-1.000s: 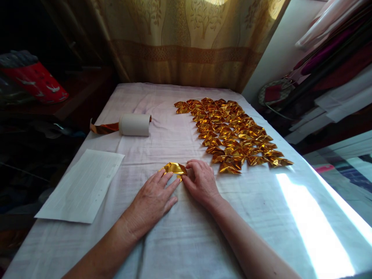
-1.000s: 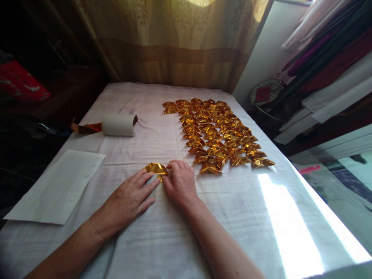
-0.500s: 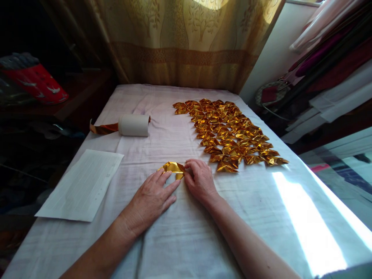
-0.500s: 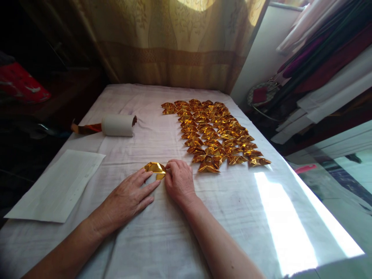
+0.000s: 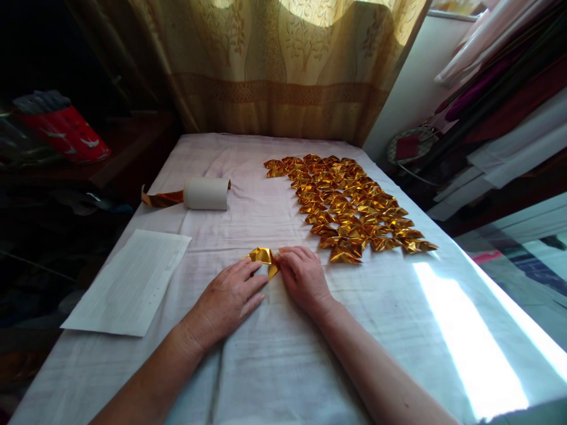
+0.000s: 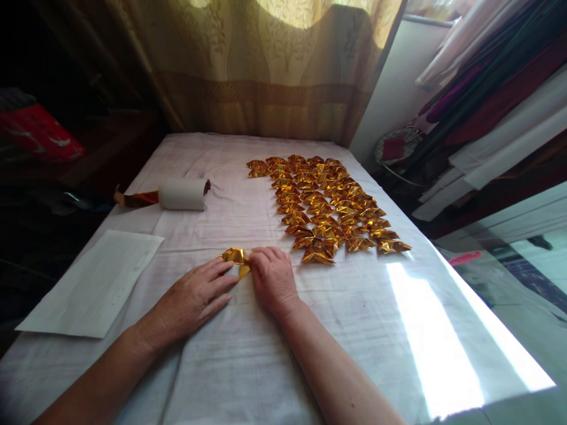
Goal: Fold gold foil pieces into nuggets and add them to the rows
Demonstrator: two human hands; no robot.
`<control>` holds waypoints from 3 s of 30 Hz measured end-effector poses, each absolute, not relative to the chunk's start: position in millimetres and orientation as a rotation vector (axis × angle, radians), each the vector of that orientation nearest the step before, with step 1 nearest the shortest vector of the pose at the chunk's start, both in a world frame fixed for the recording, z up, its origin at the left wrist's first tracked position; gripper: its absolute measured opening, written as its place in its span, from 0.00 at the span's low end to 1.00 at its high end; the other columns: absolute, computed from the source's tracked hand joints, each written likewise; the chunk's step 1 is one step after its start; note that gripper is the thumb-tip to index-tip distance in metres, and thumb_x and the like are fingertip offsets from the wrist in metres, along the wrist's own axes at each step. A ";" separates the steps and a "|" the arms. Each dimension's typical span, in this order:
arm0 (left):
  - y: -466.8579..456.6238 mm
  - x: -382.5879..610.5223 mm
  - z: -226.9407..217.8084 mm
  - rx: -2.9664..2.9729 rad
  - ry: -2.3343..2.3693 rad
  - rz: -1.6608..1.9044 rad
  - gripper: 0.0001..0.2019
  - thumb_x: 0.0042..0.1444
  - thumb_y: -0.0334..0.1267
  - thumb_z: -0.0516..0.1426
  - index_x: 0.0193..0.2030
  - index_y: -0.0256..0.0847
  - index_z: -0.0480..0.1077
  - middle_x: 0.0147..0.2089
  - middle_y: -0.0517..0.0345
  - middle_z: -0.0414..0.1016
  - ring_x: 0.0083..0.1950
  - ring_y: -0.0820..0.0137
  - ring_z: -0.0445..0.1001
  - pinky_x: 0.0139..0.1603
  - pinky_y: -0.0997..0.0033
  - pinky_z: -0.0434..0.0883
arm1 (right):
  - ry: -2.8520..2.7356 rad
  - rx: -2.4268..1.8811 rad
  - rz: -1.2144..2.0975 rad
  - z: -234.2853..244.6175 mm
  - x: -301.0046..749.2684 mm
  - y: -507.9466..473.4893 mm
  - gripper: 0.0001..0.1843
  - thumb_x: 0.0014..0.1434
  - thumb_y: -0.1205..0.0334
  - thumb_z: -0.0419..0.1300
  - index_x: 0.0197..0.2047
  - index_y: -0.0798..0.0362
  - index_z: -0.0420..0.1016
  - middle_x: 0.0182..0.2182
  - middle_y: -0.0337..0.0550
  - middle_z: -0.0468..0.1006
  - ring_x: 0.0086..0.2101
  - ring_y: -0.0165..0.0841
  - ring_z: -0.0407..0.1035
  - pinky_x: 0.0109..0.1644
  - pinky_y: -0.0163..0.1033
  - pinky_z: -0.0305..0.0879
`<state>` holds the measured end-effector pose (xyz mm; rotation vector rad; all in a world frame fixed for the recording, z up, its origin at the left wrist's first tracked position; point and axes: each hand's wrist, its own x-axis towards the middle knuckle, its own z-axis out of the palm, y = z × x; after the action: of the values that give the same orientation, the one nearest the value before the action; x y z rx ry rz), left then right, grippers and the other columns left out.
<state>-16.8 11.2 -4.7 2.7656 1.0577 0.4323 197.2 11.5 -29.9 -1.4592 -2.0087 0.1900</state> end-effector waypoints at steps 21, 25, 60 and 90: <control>38.0 -37.4 -12.9 2.626 1.160 0.632 0.09 0.61 0.41 0.58 0.46 0.43 0.72 0.53 0.52 0.77 0.57 0.61 0.73 0.61 0.53 0.67 | -2.311 -1.324 0.280 -10.4 201.2 8.0 0.13 0.62 0.60 0.63 0.50 0.46 0.77 0.51 0.44 0.78 0.50 0.40 0.69 0.52 0.48 0.64; 36.3 -32.8 -8.5 2.717 1.163 0.621 0.09 0.63 0.42 0.56 0.46 0.43 0.73 0.51 0.53 0.78 0.53 0.63 0.74 0.62 0.54 0.65 | -2.317 -1.315 0.303 -10.3 202.3 9.2 0.15 0.60 0.59 0.64 0.51 0.46 0.77 0.52 0.44 0.78 0.50 0.40 0.69 0.53 0.48 0.64; 38.8 -17.1 -18.1 2.548 1.532 0.671 0.06 0.64 0.38 0.54 0.39 0.42 0.71 0.36 0.56 0.78 0.40 0.63 0.72 0.43 0.63 0.66 | -1.991 -1.593 0.322 -31.4 190.9 24.8 0.05 0.62 0.64 0.59 0.41 0.50 0.75 0.32 0.41 0.79 0.35 0.36 0.70 0.41 0.39 0.61; 32.2 -5.9 -17.5 2.598 1.581 0.533 0.19 0.58 0.31 0.59 0.53 0.55 0.75 0.45 0.56 0.74 0.46 0.62 0.69 0.46 0.61 0.66 | -2.545 -1.710 0.180 -21.6 206.0 1.7 0.28 0.69 0.48 0.50 0.69 0.44 0.59 0.71 0.48 0.51 0.70 0.48 0.42 0.70 0.59 0.41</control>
<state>-5.9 32.2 -17.5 2.5985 1.5812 0.5333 206.0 1.7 -21.6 -1.7101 -2.5452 0.1797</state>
